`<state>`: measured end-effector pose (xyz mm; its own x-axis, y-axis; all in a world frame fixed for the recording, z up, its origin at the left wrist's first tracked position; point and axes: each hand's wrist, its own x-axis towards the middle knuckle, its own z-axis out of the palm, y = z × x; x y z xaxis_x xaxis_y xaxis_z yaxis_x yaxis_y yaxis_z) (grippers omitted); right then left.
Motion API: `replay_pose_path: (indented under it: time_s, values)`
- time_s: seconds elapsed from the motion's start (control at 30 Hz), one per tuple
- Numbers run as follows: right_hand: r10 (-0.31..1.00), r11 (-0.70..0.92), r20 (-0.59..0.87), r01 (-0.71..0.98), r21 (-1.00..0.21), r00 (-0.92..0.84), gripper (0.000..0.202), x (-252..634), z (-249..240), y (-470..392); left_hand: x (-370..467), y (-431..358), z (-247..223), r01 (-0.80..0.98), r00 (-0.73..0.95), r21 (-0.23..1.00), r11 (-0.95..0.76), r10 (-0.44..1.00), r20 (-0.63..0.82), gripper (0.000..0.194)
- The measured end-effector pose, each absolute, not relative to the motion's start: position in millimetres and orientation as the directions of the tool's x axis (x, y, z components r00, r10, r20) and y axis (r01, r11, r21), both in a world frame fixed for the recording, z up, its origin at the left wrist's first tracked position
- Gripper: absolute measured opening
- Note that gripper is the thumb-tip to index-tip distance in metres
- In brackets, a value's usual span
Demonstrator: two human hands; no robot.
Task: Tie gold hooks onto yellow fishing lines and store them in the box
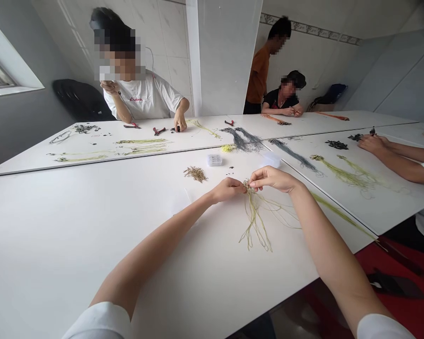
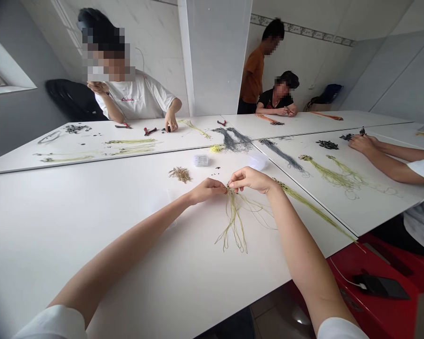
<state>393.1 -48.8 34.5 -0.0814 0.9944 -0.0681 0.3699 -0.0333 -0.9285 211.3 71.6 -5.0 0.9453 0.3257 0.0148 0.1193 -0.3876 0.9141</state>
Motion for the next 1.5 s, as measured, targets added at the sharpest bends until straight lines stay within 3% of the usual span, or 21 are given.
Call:
replay_pose_path:
  time_s: [0.47, 0.83, 1.27, 1.5]
  values:
    - [0.996, -0.052, -0.068, 0.240, -0.969, -0.058, 0.018, 397.0, 36.5, -52.6, 210.4, 73.5, -9.9, 0.114, 0.902, 0.891, -0.440, 0.422, 0.094, 0.036]
    - [0.998, -0.035, -0.045, 0.195, -0.980, -0.049, 0.018, 398.7, 38.0, -53.6, 210.1, 58.9, -3.2, 0.083, 0.898, 0.934, -0.346, 0.434, 0.081, 0.034]
    - [0.995, -0.103, -0.097, 0.224, -0.969, 0.036, 0.022, 401.2, 36.6, -53.9, 208.8, 70.7, -0.4, 0.230, 0.764, 0.929, -0.289, 0.645, 0.011, 0.023]
    - [0.987, -0.161, -0.156, 0.286, -0.944, 0.042, 0.026, 399.5, 29.6, -48.0, 206.0, 73.9, 4.8, 0.264, 0.734, 0.918, -0.295, 0.679, 0.007, 0.026]
